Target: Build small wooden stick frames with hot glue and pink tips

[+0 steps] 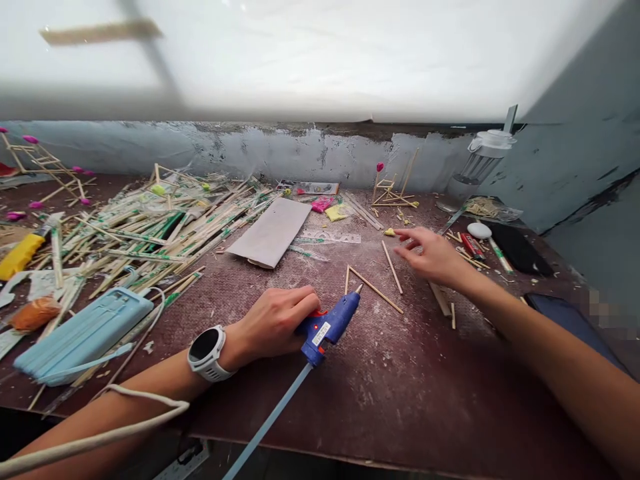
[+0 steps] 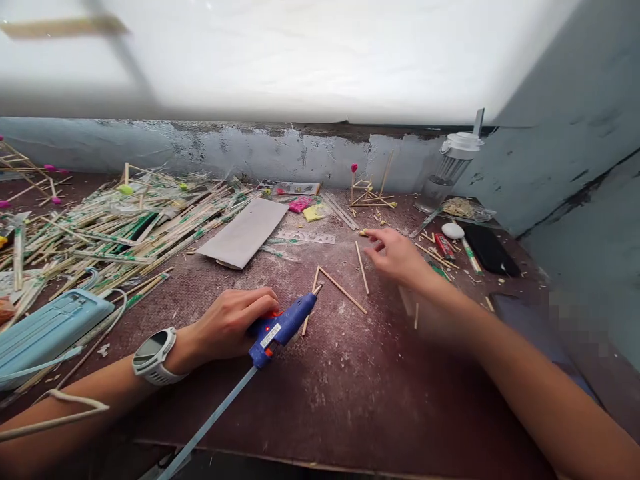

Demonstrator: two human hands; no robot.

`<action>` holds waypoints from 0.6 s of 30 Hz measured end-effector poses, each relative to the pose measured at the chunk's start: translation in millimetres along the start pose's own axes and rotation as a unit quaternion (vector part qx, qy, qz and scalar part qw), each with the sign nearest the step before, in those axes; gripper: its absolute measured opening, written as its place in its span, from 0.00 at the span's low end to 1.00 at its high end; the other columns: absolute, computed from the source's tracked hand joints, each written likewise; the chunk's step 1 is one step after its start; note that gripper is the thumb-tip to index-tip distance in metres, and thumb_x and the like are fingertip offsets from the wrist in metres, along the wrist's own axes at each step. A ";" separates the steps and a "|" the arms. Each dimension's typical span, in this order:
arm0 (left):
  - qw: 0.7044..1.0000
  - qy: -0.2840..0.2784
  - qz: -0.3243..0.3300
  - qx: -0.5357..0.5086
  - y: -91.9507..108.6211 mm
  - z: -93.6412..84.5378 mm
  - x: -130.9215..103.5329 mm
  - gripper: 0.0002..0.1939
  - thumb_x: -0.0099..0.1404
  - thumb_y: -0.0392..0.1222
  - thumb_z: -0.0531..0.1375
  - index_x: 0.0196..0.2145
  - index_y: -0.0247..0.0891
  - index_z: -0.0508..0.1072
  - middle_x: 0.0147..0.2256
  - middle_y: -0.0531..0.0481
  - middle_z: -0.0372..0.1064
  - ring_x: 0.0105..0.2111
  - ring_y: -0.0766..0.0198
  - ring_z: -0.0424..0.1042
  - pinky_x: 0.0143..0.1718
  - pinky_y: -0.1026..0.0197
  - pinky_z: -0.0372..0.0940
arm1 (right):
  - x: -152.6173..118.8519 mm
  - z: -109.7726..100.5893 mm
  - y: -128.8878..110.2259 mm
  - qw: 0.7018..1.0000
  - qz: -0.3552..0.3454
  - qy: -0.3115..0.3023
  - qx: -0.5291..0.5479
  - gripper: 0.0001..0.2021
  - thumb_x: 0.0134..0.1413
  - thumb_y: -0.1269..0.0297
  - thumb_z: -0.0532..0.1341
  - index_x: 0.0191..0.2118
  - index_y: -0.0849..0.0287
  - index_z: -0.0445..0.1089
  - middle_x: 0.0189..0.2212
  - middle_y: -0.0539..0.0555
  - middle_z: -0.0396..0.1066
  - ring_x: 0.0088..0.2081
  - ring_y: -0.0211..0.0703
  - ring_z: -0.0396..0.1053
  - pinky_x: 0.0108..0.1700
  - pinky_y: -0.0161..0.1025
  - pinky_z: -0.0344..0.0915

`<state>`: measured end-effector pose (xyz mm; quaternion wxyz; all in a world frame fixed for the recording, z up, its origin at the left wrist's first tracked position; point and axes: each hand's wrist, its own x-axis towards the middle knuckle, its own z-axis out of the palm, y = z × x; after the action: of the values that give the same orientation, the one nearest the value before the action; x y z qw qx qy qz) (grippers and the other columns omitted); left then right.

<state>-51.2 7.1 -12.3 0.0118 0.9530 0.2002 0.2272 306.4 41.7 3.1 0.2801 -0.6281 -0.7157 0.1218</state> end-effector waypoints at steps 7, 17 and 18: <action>1.000 -0.009 -0.017 -0.005 -1.7 2.3 -0.9 0.03 0.70 0.35 0.55 0.39 0.38 0.68 0.33 0.50 0.71 0.26 0.66 0.67 0.26 0.63 0.60 | 14.1 -69.8 57.9 0.955 0.113 -0.181 -0.207 0.12 0.56 0.54 0.64 0.31 0.56 0.78 0.26 0.54 0.78 0.27 0.46 0.72 0.29 0.39 0.63; 1.000 0.017 -0.010 -0.007 -2.8 5.1 0.6 0.04 0.70 0.33 0.54 0.40 0.39 0.67 0.34 0.51 0.71 0.27 0.66 0.69 0.27 0.64 0.61 | 6.8 -79.0 39.9 0.921 0.143 -0.317 -0.172 0.09 0.49 0.57 0.68 0.27 0.57 0.78 0.26 0.54 0.77 0.30 0.46 0.72 0.32 0.38 0.63; 1.000 0.021 -0.009 -0.007 -2.7 5.0 0.7 0.04 0.70 0.33 0.53 0.39 0.39 0.67 0.34 0.51 0.71 0.26 0.66 0.69 0.27 0.64 0.61 | 7.2 -77.9 37.6 0.918 0.142 -0.325 -0.176 0.10 0.50 0.56 0.67 0.29 0.58 0.78 0.27 0.54 0.78 0.31 0.46 0.73 0.32 0.38 0.63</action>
<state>-49.4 10.1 -16.8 0.0160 0.9461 0.2074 0.2481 380.3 41.7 48.4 -0.1026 -0.6884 -0.6802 0.2300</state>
